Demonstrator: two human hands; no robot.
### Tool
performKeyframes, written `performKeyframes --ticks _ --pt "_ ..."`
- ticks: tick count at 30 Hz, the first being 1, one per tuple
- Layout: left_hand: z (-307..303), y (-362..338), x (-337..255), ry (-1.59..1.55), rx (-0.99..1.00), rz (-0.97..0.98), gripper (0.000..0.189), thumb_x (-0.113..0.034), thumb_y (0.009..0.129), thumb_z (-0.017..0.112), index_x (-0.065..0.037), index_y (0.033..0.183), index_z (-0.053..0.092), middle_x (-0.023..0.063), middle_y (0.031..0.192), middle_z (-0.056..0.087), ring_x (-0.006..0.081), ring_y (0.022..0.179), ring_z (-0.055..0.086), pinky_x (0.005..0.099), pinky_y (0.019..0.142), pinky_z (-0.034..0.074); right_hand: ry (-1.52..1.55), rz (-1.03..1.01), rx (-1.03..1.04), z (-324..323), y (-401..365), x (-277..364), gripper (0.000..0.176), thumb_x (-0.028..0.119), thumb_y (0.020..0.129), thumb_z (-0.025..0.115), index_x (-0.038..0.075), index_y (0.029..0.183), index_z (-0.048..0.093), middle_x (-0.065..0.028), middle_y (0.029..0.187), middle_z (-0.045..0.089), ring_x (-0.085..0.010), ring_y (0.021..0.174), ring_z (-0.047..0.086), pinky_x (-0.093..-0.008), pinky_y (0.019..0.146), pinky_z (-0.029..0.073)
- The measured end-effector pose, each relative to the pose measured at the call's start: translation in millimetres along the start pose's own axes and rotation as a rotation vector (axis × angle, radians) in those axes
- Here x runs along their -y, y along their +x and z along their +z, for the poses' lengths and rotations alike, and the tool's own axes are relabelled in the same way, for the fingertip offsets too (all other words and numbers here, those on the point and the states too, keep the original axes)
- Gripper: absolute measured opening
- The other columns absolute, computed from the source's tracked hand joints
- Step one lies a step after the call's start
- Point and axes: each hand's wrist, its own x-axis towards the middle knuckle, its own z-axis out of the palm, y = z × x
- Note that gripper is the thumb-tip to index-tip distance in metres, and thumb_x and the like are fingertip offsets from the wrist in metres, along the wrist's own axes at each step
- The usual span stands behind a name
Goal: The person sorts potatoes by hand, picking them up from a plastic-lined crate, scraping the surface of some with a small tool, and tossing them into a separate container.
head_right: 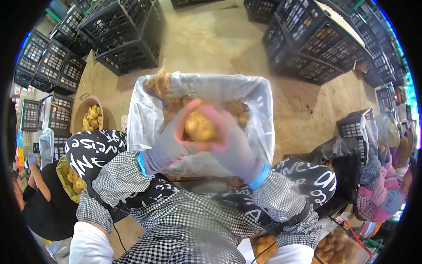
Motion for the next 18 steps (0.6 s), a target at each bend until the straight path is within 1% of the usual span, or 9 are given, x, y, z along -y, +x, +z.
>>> performKeyframes --ticks 2,4,7,10,11,14,16,17,18 --pt "-7.3 7.0 -5.7 0.111 0.063 -0.064 0.079 0.003 0.075 0.077 -0.004 0.143 0.037 0.0147 0.137 0.046 0.017 0.123 0.049 0.0302 0.104 0.042 0.007 0.001 0.033 3.0 6.3 1.2 0.071 -0.005 0.071 0.066 0.0 0.138 0.045 -0.0168 0.134 0.052 -0.0278 0.126 0.05 -0.0365 0.105 0.039" --pt "-10.3 6.2 -12.4 -0.046 0.045 -0.151 0.079 -0.001 0.074 0.08 -0.004 0.142 0.039 0.014 0.134 0.049 0.0171 0.12 0.051 0.0304 0.101 0.044 0.062 0.005 0.062 0.1 8.0 -3.5 0.069 -0.002 0.074 0.067 -0.001 0.138 0.044 -0.0178 0.136 0.051 -0.0279 0.125 0.052 -0.0364 0.104 0.041" --pt "-12.6 9.4 -27.6 0.099 -0.014 -0.206 0.08 -0.007 0.072 0.083 -0.003 0.139 0.04 0.0129 0.13 0.051 0.0172 0.115 0.055 0.0303 0.098 0.046 0.72 0.347 -0.015 -10.5 8.3 -9.0 0.067 0.01 0.078 0.07 -0.002 0.139 0.044 -0.0194 0.133 0.052 -0.0261 0.122 0.053 -0.0358 0.1 0.044" --pt "-3.6 7.4 -36.4 0.107 -0.033 -0.274 0.082 -0.014 0.069 0.087 -0.003 0.137 0.042 0.0098 0.132 0.05 0.0174 0.119 0.052 0.0323 0.103 0.042 0.076 0.168 0.113 -15.6 12.2 7.6 0.061 0.021 0.085 0.068 -0.003 0.137 0.045 -0.0198 0.127 0.056 -0.023 0.117 0.056 -0.034 0.095 0.046" --pt "0.2 6.0 -36.4 0.057 -0.027 -0.307 0.083 -0.017 0.068 0.088 -0.003 0.136 0.043 0.0084 0.133 0.05 0.0175 0.122 0.049 0.0333 0.107 0.039 -0.065 0.17 0.083 -2.9 12.5 6.9 0.063 0.028 0.081 0.074 0.003 0.133 0.049 -0.0192 0.12 0.059 -0.0289 0.105 0.062 -0.0355 0.09 0.049" --pt "-1.1 2.5 -21.3 0.518 0.034 -0.04 0.082 -0.015 0.067 0.088 -0.003 0.135 0.044 0.009 0.131 0.05 0.0181 0.12 0.051 0.0336 0.105 0.041 0.198 0.389 0.058 1.4 7.6 8.1 0.063 0.031 0.08 0.075 0.002 0.13 0.052 -0.018 0.11 0.063 -0.0275 0.099 0.064 -0.0329 0.086 0.05" --pt "1.1 0.4 -12.3 0.152 0.1 -0.155 0.08 -0.013 0.068 0.085 -0.002 0.134 0.042 0.0132 0.129 0.049 0.0218 0.123 0.049 0.035 0.106 0.039 0.291 0.331 0.019 1.7 3.6 -2.5 0.046 0.037 0.099 0.055 -0.001 0.125 0.053 -0.0046 0.094 0.059 -0.0079 0.082 0.056 -0.0249 0.07 0.047" --pt "0.9 1.4 -10.7 -0.028 0.13 -0.21 0.079 -0.012 0.068 0.084 -0.001 0.134 0.042 0.0153 0.128 0.049 0.0236 0.125 0.048 0.0358 0.106 0.038 0.284 0.362 -0.006 -3.1 6.4 -5.8 0.043 0.036 0.1 0.053 -0.002 0.122 0.055 -0.0031 0.092 0.058 -0.0068 0.079 0.054 -0.024 0.068 0.046" --pt "-0.4 2.6 -12.5 0.079 0.14 -0.161 0.079 -0.012 0.068 0.084 0.0 0.134 0.042 0.0154 0.129 0.048 0.0243 0.125 0.047 0.0361 0.106 0.038 0.279 0.399 -0.03 -5.6 8.6 -4.6 0.041 0.035 0.101 0.052 -0.002 0.118 0.057 -0.0015 0.089 0.056 -0.0056 0.077 0.052 -0.023 0.066 0.045"
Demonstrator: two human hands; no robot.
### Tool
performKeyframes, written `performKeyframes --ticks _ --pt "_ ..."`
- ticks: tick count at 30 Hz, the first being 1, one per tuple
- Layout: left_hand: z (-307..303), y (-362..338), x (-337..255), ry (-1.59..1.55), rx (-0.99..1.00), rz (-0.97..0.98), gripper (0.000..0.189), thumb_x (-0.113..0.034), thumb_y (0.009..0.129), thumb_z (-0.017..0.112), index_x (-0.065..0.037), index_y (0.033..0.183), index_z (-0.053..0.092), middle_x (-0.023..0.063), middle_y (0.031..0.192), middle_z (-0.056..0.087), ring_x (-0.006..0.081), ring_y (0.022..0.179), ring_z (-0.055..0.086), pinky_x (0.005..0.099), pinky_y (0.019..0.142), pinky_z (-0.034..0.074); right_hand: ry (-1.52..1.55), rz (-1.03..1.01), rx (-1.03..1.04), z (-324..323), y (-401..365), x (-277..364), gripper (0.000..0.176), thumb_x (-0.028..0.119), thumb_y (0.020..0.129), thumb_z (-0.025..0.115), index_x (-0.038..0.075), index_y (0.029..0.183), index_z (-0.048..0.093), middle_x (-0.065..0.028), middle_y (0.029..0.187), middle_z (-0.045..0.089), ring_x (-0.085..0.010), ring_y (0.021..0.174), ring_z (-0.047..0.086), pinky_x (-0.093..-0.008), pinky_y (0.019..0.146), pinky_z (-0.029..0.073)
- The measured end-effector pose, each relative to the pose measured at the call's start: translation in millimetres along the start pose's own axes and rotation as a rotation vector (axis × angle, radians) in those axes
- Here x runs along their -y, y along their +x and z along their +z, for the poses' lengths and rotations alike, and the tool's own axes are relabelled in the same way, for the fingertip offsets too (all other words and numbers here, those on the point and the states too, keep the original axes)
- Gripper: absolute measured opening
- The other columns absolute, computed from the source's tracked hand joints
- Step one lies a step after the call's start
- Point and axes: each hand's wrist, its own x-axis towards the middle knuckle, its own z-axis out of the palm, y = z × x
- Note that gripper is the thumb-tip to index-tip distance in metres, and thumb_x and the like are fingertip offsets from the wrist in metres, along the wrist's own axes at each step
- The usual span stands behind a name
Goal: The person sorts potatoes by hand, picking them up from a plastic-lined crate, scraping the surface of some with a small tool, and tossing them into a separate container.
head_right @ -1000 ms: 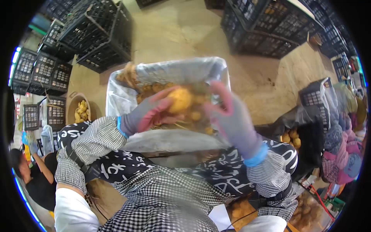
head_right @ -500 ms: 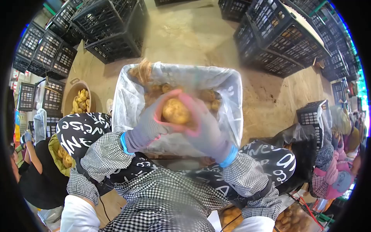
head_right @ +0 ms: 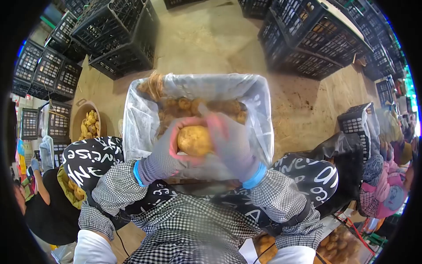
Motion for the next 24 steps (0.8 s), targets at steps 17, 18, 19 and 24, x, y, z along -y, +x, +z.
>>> performKeyframes --ticks 17,18,19,24 --pt "-1.8 3.6 -7.8 -0.863 0.1 -0.426 0.061 -0.064 0.096 0.035 -0.011 0.121 0.054 0.005 0.099 0.062 0.0137 0.071 0.056 0.0267 0.06 0.047 0.051 -0.239 0.019 -2.8 -2.0 -6.5 0.052 0.025 0.097 0.06 -0.002 0.138 0.045 -0.0123 0.125 0.057 -0.0176 0.113 0.057 -0.0291 0.094 0.048" --pt "-2.0 2.6 -7.6 -0.884 0.115 -0.441 0.061 -0.064 0.096 0.035 -0.011 0.12 0.054 0.0044 0.098 0.062 0.0137 0.071 0.056 0.0268 0.06 0.047 -0.038 -0.271 0.076 0.1 -4.4 -2.1 0.057 0.027 0.095 0.062 -0.002 0.14 0.042 -0.0124 0.128 0.055 -0.0178 0.115 0.055 -0.0294 0.095 0.047" --pt "-2.7 1.2 -7.6 -0.905 0.133 -0.457 0.061 -0.064 0.096 0.036 -0.012 0.119 0.054 0.0038 0.097 0.062 0.0138 0.071 0.057 0.0269 0.059 0.047 0.004 -0.167 0.154 1.2 -6.8 3.8 0.074 0.031 0.088 0.072 -0.001 0.144 0.036 -0.0122 0.132 0.052 -0.0185 0.118 0.053 -0.0301 0.099 0.044" --pt "-4.5 0.4 -15.0 -0.991 0.112 -0.542 0.06 -0.065 0.094 0.036 -0.012 0.115 0.055 0.0027 0.094 0.062 0.0147 0.073 0.058 0.0272 0.058 0.047 0.059 -0.141 0.142 9.1 -8.2 9.9 0.077 0.022 0.077 0.081 0.001 0.14 0.042 -0.0127 0.125 0.056 -0.0185 0.114 0.056 -0.0308 0.097 0.046"
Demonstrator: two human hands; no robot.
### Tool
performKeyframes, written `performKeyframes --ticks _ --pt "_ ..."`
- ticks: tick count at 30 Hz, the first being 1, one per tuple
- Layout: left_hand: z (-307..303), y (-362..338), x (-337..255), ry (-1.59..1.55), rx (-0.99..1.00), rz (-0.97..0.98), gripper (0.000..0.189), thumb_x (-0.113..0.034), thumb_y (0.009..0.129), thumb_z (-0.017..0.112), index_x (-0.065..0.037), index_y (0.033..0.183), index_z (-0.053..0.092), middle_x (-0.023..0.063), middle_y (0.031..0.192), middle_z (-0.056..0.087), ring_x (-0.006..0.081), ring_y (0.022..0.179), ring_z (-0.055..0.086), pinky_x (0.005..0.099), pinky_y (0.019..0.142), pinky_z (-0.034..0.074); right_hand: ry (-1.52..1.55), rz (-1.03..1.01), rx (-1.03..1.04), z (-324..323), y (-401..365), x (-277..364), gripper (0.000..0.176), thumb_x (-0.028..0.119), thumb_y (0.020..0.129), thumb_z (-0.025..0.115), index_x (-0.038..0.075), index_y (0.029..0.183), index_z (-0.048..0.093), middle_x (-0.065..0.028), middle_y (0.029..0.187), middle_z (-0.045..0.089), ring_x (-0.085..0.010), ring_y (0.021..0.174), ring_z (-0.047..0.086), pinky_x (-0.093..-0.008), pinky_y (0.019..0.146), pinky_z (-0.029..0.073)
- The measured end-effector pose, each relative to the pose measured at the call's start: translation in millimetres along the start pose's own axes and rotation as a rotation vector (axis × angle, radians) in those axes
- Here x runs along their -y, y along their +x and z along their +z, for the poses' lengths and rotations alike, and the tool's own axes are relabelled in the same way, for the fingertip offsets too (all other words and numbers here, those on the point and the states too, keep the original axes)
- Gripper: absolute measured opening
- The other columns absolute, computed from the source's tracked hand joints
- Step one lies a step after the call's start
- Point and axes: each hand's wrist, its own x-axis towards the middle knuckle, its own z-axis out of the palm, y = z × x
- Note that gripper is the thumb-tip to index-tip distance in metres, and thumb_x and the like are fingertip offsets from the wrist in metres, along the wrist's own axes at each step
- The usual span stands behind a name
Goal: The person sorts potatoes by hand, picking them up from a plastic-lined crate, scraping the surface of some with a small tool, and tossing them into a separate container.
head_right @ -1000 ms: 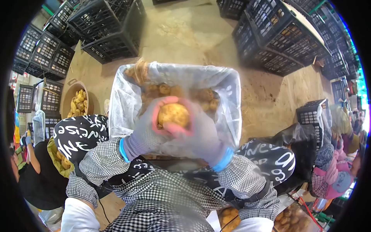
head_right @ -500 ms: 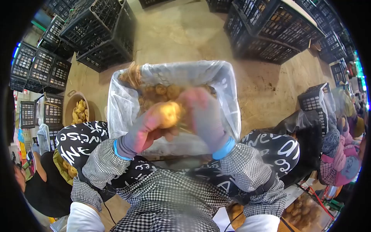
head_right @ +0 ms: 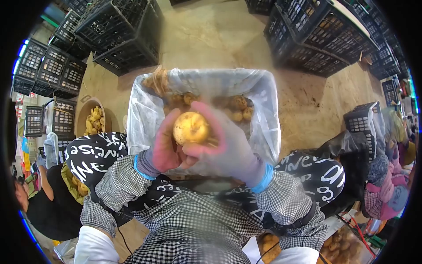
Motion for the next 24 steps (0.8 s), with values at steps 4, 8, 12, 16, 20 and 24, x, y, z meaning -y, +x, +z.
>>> performKeyframes --ticks 4,8,12,16,20,24 --pt "-17.9 3.2 2.0 0.026 0.148 -0.015 0.063 -0.067 0.094 0.035 -0.012 0.118 0.055 0.0034 0.098 0.063 0.0159 0.077 0.06 0.0282 0.059 0.048 -0.125 -0.027 0.043 -5.4 3.1 5.9 0.076 0.02 0.079 0.081 0.0 0.141 0.042 -0.0093 0.12 0.06 -0.0143 0.111 0.058 -0.0292 0.095 0.047" --pt "-27.3 16.3 7.2 0.122 0.108 0.046 0.066 -0.066 0.096 0.031 -0.012 0.126 0.053 0.0061 0.109 0.063 0.0203 0.088 0.063 0.0321 0.067 0.052 0.053 0.062 -0.065 -8.1 1.9 -0.9 0.066 0.02 0.076 0.08 0.005 0.134 0.05 -0.011 0.114 0.063 -0.0193 0.1 0.063 -0.0304 0.088 0.051" --pt "-59.6 51.4 -1.4 0.324 -0.14 0.039 0.059 -0.05 0.103 0.031 -0.001 0.136 0.04 0.017 0.121 0.057 0.03 0.11 0.058 0.0368 0.093 0.049 0.329 0.029 -0.434 -55.2 -13.5 4.6 0.062 0.015 0.082 0.076 0.003 0.134 0.045 -0.0065 0.11 0.063 -0.0137 0.093 0.063 -0.0275 0.085 0.052" --pt "-202.2 132.3 -17.9 0.484 -0.071 0.063 0.042 -0.04 0.103 0.039 -0.007 0.13 0.042 0.0158 0.119 0.056 0.0279 0.104 0.059 0.0394 0.093 0.05 0.771 -0.528 -0.989 -117.3 -103.9 30.2 0.053 0.015 0.088 0.071 0.002 0.131 0.044 -0.0077 0.113 0.059 -0.0132 0.097 0.062 -0.026 0.084 0.054" --pt "-197.0 185.1 -22.1 0.486 -0.318 -0.101 0.05 -0.049 0.098 0.047 -0.01 0.13 0.046 0.0129 0.118 0.058 0.0258 0.104 0.06 0.04 0.092 0.052 0.329 -1.005 -1.419 -179.3 -258.9 54.3 0.038 0.019 0.097 0.052 0.002 0.131 0.051 -0.0125 0.122 0.061 -0.0258 0.109 0.063 -0.0418 0.094 0.053" --pt "-174.1 190.4 -6.2 0.496 -0.222 -0.129 0.046 -0.044 0.1 0.045 -0.01 0.13 0.046 0.0135 0.117 0.058 0.0269 0.102 0.06 0.0407 0.092 0.052 0.423 -1.364 -1.367 -182.4 -435.0 133.9 0.048 0.029 0.096 0.055 -0.006 0.128 0.05 -0.0189 0.126 0.059 -0.0301 0.117 0.058 -0.0415 0.104 0.046"
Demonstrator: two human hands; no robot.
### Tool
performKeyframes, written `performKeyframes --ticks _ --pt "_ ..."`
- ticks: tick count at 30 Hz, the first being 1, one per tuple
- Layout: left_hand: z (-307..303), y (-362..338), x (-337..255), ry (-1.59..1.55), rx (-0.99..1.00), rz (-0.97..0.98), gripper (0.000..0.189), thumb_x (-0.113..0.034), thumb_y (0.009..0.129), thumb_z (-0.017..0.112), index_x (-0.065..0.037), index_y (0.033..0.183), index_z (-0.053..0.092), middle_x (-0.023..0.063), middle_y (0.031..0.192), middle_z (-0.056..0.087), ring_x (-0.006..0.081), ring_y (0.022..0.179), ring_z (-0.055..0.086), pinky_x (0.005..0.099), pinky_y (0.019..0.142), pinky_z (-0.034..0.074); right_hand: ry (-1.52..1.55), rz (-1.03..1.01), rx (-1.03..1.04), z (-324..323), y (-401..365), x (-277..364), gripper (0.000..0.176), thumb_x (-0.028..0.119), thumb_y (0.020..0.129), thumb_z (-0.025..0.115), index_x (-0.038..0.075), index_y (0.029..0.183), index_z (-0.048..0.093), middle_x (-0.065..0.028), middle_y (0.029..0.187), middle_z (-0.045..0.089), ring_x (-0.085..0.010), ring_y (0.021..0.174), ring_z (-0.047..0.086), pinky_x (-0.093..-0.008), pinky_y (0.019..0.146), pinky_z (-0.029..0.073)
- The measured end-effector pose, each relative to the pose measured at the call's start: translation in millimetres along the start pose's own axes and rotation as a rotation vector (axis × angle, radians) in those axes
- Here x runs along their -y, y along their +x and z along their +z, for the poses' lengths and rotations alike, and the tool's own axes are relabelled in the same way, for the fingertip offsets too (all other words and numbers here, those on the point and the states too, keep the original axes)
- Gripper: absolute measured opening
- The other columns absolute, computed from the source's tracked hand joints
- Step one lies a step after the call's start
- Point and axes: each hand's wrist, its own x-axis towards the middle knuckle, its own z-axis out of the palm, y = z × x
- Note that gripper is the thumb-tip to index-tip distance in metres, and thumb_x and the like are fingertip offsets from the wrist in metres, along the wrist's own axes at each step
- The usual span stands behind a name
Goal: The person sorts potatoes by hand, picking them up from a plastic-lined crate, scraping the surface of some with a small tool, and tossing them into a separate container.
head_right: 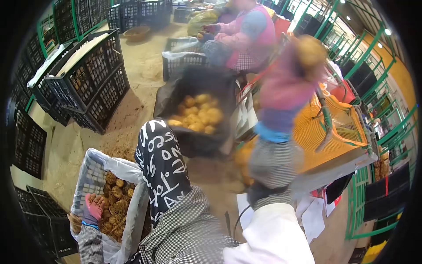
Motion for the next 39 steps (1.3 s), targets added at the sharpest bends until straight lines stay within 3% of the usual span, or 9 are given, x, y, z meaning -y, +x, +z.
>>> performKeyframes --ticks 3,5,6,9,14,21,26,30,39 --pt "-31.2 10.1 29.2 0.346 0.528 0.384 0.041 -0.037 0.102 0.042 -0.009 0.132 0.045 0.0148 0.121 0.056 0.0284 0.108 0.059 0.0423 0.096 0.051 0.14 0.219 0.093 -16.7 27.7 41.4 0.062 0.036 0.094 0.057 -0.011 0.131 0.045 -0.0236 0.127 0.057 -0.035 0.122 0.053 -0.0432 0.11 0.039" --pt "-37.3 6.1 27.1 -0.108 0.413 -0.066 0.038 -0.031 0.104 0.039 -0.01 0.136 0.041 0.0173 0.129 0.052 0.0317 0.117 0.055 0.045 0.102 0.047 0.113 0.478 0.187 -39.4 20.7 -11.5 0.061 0.034 0.096 0.053 -0.013 0.133 0.042 -0.0265 0.131 0.054 -0.0369 0.125 0.051 -0.0446 0.111 0.038" --pt "-8.0 -21.6 20.5 -0.104 0.147 -0.08 0.043 -0.032 0.103 0.039 -0.01 0.14 0.036 0.02 0.135 0.047 0.0348 0.124 0.05 0.0465 0.107 0.043 0.098 0.647 0.267 -43.0 9.8 -46.8 0.059 0.032 0.097 0.051 -0.014 0.134 0.04 -0.0271 0.133 0.052 -0.0367 0.126 0.051 -0.0444 0.111 0.039" --pt "-12.2 -45.9 22.7 -0.072 0.095 -0.027 0.052 -0.037 0.101 0.045 -0.006 0.141 0.036 0.0243 0.138 0.047 0.0379 0.123 0.05 0.0463 0.107 0.042 0.187 0.993 0.342 -84.3 -4.9 -177.9 0.051 0.018 0.099 0.045 -0.005 0.144 0.034 -0.0224 0.145 0.041 -0.0327 0.127 0.049 -0.0316 0.078 0.058" --pt "-17.3 -57.1 29.1 0.006 -0.338 -0.174 0.057 -0.042 0.092 0.056 -0.004 0.133 0.046 0.0238 0.127 0.055 0.0349 0.113 0.057 0.0457 0.095 0.049 0.203 1.243 0.617 -22.8 -103.2 -339.7 0.052 0.015 0.099 0.044 -0.002 0.146 0.031 -0.0182 0.151 0.035 -0.0243 0.125 0.052 -0.0292 0.092 0.051" --pt "47.6 -19.1 63.0 0.891 -0.081 -0.037 0.047 -0.034 0.086 0.061 0.001 0.118 0.061 0.0165 0.097 0.07 0.0268 0.084 0.068 0.0396 0.082 0.051 -0.566 1.069 0.625 22.0 -187.0 -361.4 0.047 0.019 0.1 0.044 -0.004 0.141 0.041 -0.0209 0.141 0.048 -0.0256 0.12 0.056 -0.0319 0.099 0.045" --pt "110.2 62.1 146.5 1.326 0.211 0.112 0.05 -0.032 0.077 0.067 -0.008 0.121 0.063 0.016 0.101 0.07 0.0262 0.086 0.068 0.0371 0.082 0.052 -0.544 1.116 0.801 28.9 -177.0 -358.2 0.043 0.02 0.101 0.043 -0.003 0.137 0.047 -0.0212 0.143 0.044 -0.0266 0.12 0.055 -0.0324 0.097 0.047" --pt "127.2 96.4 190.7 1.357 0.376 0.114 0.053 -0.032 0.074 0.069 -0.006 0.12 0.063 0.0167 0.103 0.069 0.0265 0.087 0.068 0.0363 0.082 0.052 -0.418 1.084 1.069 11.5 -161.5 -359.1 0.048 0.032 0.102 0.043 -0.001 0.135 0.05 -0.0277 0.153 0.025 -0.0312 0.129 0.049 -0.0338 0.101 0.047" --pt "106.4 -30.0 48.9 0.258 0.272 -0.109 0.063 -0.016 0.082 0.074 -0.006 0.136 0.043 0.0079 0.11 0.061 0.0124 0.094 0.061 0.0257 0.079 0.052 -0.8 1.068 0.946 73.5 -216.0 -342.3 0.043 0.022 0.098 0.052 0.001 0.135 0.052 -0.0172 0.126 0.061 -0.0185 0.098 0.066 -0.0292 0.084 0.052"
